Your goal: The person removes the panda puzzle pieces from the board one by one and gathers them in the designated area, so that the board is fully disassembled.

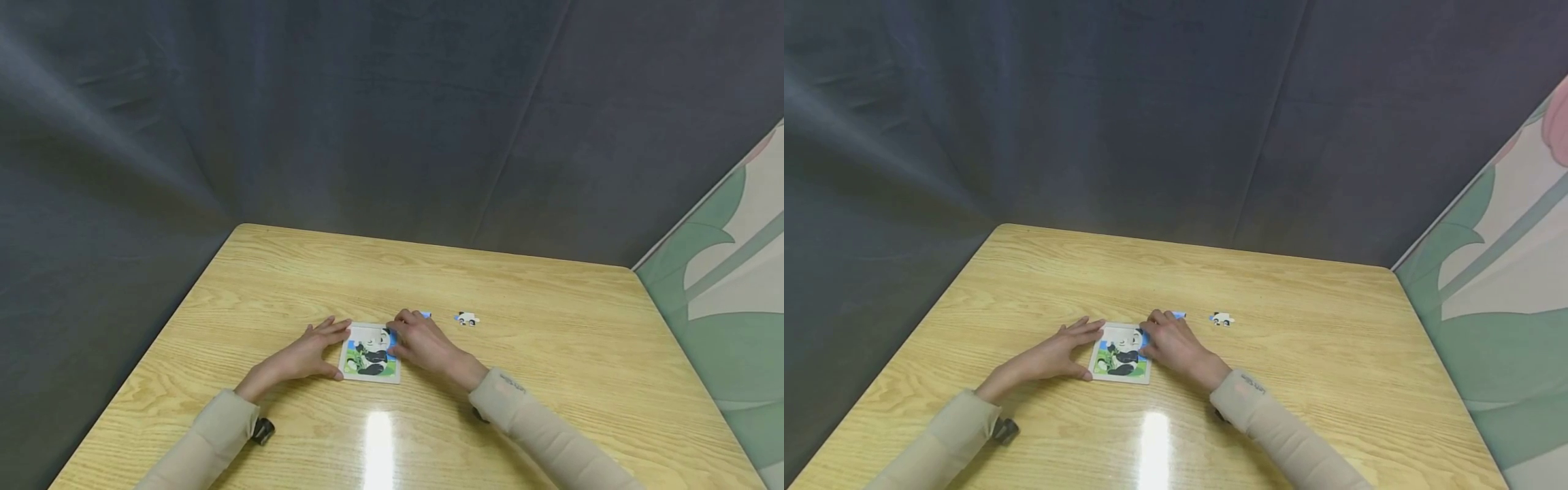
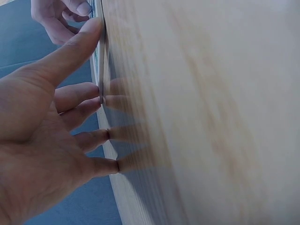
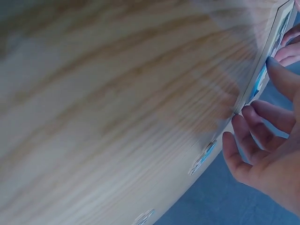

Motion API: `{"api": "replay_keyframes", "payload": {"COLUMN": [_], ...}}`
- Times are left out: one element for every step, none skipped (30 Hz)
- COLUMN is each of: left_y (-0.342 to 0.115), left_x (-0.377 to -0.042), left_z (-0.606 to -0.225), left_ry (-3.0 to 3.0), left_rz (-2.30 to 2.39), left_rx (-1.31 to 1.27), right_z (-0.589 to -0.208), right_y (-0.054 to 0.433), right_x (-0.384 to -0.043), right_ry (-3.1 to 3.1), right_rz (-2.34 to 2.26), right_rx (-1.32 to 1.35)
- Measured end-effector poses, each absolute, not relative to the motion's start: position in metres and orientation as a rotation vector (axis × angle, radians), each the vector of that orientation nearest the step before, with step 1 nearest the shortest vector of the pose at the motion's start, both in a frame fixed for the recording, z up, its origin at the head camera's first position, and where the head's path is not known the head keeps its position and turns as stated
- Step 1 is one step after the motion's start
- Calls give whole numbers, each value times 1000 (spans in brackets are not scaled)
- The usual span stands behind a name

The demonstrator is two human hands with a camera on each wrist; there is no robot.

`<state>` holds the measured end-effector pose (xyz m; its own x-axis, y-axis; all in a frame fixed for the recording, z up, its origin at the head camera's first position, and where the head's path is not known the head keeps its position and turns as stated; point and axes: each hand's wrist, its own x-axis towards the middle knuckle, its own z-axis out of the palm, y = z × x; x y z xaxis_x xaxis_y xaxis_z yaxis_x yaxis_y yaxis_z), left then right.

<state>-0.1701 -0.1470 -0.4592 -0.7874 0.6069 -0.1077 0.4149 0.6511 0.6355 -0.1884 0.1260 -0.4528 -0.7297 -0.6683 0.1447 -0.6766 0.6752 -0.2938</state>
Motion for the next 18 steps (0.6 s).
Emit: {"api": "replay_keyframes", "payload": {"left_y": [-147, -147, -147, -147, -147, -147, -147, -147, -147, -147, -147, -147, -147, -147, -147, -147, -147, -147], "left_x": [-170, -170, -170, -170, -170, -170, -170, -170, -170, -170, -170, -170, -170, -170, -170, -170, -170, -170], "left_z": [-459, -459, -459, -459, -459, -459, -459, -459, -459, -459, -459, -459, -459, -459, -459, -459, -459, -459], "left_ry": [2560, 2561, 2561, 2562, 2561, 2561, 2562, 2561, 2560, 2560, 2559, 2558, 2558, 2557, 2557, 2556, 2556, 2556], "left_rz": [873, 873, 873, 873, 874, 874, 873, 874, 875, 876, 877, 878, 879, 880, 880, 879, 878, 877], "left_rx": [817, 818, 818, 818, 817, 816, 817, 816, 816, 816, 816, 816, 816, 815, 815, 815, 816, 816], "right_z": [-453, -452, -452, -452, -453, -453, -453, -453, -453, -453, -453, -453, -453, -453, -453, -453, -453, -452], "right_y": [126, 125, 125, 124, 124, 124, 124, 124, 124, 124, 124, 124, 124, 124, 124, 124, 124, 124], "right_x": [-188, -188, -188, -188, -188, -188, -188, -188, -188, -187, -187, -187, -187, -187, -187, -187, -187, -187], "right_ry": [-2856, -2864, -2868, -2870, -2868, -2866, -2866, -2865, -2862, -2860, -2860, -2861, -2861, -2865, -2869, -2871, -2873, -2873], "right_rz": [515, 512, 508, 507, 506, 506, 504, 503, 505, 508, 510, 515, 522, 531, 537, 542, 546, 550], "right_rx": [1141, 1138, 1135, 1132, 1130, 1128, 1124, 1123, 1122, 1120, 1120, 1119, 1118, 1117, 1115, 1113, 1112, 1111]}}
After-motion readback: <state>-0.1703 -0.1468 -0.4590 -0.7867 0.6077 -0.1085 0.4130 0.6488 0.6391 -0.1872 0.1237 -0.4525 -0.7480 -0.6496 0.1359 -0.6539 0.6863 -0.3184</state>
